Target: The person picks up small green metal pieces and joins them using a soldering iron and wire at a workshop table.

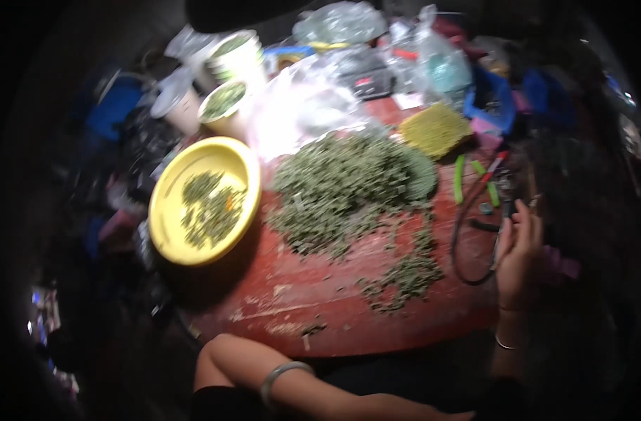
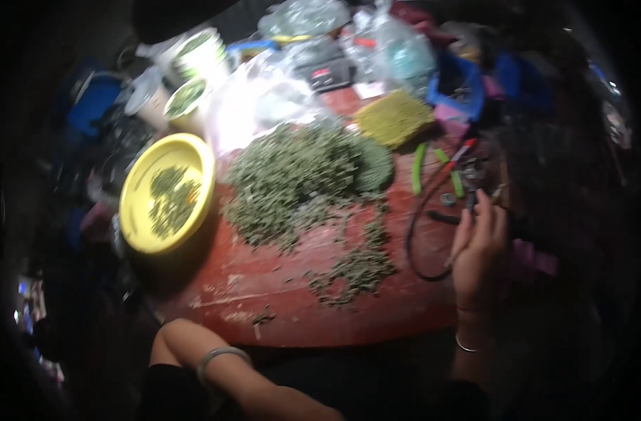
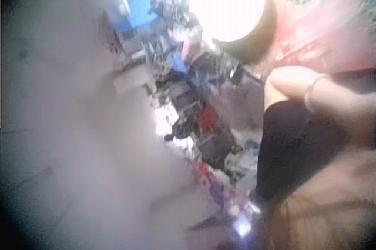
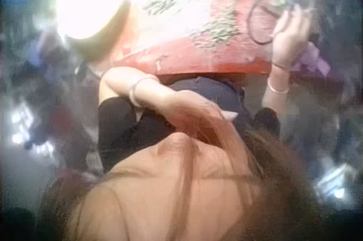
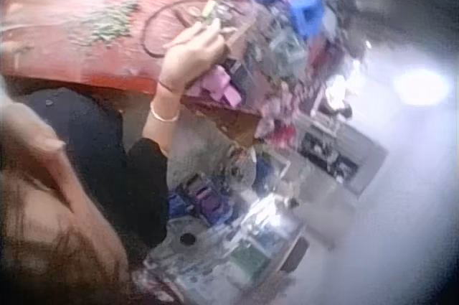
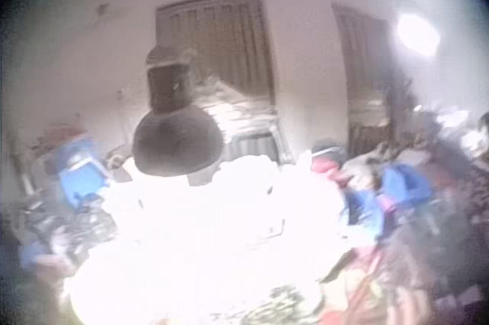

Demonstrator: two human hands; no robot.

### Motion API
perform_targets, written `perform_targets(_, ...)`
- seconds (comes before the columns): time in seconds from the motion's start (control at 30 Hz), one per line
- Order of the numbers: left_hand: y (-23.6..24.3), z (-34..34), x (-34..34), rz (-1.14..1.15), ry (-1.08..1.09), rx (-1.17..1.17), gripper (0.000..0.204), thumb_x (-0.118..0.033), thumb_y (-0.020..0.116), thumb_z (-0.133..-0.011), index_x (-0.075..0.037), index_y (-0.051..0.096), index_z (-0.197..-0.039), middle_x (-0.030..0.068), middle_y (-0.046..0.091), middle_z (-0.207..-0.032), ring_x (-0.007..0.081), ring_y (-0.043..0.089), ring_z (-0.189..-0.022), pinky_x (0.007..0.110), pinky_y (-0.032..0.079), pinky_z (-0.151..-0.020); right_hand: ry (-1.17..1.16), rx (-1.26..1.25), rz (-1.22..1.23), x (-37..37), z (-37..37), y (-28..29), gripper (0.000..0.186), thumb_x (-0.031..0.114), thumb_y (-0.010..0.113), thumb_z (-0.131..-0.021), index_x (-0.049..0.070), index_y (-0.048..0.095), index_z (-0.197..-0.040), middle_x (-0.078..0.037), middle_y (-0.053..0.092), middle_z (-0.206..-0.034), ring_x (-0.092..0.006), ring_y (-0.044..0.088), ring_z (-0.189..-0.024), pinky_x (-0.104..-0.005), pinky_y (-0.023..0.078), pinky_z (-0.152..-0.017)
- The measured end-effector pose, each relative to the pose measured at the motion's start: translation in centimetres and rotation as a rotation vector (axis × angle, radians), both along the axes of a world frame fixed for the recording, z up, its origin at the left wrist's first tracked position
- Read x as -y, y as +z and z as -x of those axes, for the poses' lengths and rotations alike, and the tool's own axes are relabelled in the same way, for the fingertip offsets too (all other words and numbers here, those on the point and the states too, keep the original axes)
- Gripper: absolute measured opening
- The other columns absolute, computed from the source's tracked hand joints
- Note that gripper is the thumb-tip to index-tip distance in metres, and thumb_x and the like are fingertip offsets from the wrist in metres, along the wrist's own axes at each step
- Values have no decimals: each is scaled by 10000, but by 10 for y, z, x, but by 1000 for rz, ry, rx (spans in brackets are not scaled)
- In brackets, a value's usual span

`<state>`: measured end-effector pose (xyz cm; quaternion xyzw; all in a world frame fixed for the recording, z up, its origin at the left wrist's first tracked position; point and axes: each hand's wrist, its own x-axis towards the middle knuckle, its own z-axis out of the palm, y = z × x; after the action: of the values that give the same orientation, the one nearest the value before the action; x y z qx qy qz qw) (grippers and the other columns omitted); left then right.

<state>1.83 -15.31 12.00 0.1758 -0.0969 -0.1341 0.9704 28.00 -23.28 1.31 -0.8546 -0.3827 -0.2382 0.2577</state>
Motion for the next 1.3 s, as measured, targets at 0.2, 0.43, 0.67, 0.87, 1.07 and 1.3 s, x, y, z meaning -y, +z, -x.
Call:
perform_targets(0.2,6,3,10,96,23,35,124,-5,609,-963,30,709,-1026,157,717,-1007,242,696,-930,298,560,-827,867,-111,-4,-50,75,28,315,-32,630,-897,-57,657,-1210,-202,666,-996,-357,661,-891,-455,549,-757)
perform_targets(0.43,-5,8,7,152,54,19,140,36,606,-951,36,712,-1042,164,721,-1009,234,701,-926,283,574,-791,1435,-243,186,-84,158,-15,364,153,627,-893,26,657,-1232,-111,667,-1197,-277,651,-1161,-380,553,-903)
perform_targets(0.67,-9,2,7,190,59,54,167,78,604,-938,43,715,-1057,171,724,-1012,227,705,-922,268,588,-756,1463,-116,233,-89,172,-26,372,203,606,-876,30,661,-1201,-135,675,-1251,-292,636,-1193,-385,533,-939)
perform_targets(0.87,-27,2,2,203,-30,258,337,-154,647,-1034,90,650,-1267,194,664,-1260,310,619,-1198,415,491,-1021,1321,-83,312,-86,157,-19,361,185,628,-861,2,672,-1170,-139,683,-1138,-293,657,-1107,-395,538,-900)
perform_targets(1.07,-31,-4,1,-37,201,453,387,-241,529,-1106,84,645,-1282,177,668,-1243,268,620,-1181,387,485,-1008,1095,-133,58,-95,122,1,262,126,635,-893,-12,663,-1114,-143,677,-1002,-306,673,-991,-394,536,-804)
perform_targets(1.3,-19,-2,-4,340,-136,29,387,-253,476,-1129,81,655,-1210,178,667,-1233,240,620,-1144,393,473,-1011,862,-361,-154,-92,96,13,316,-100,772,-812,-24,674,-1102,-167,654,-883,-333,628,-762,-405,516,-688)
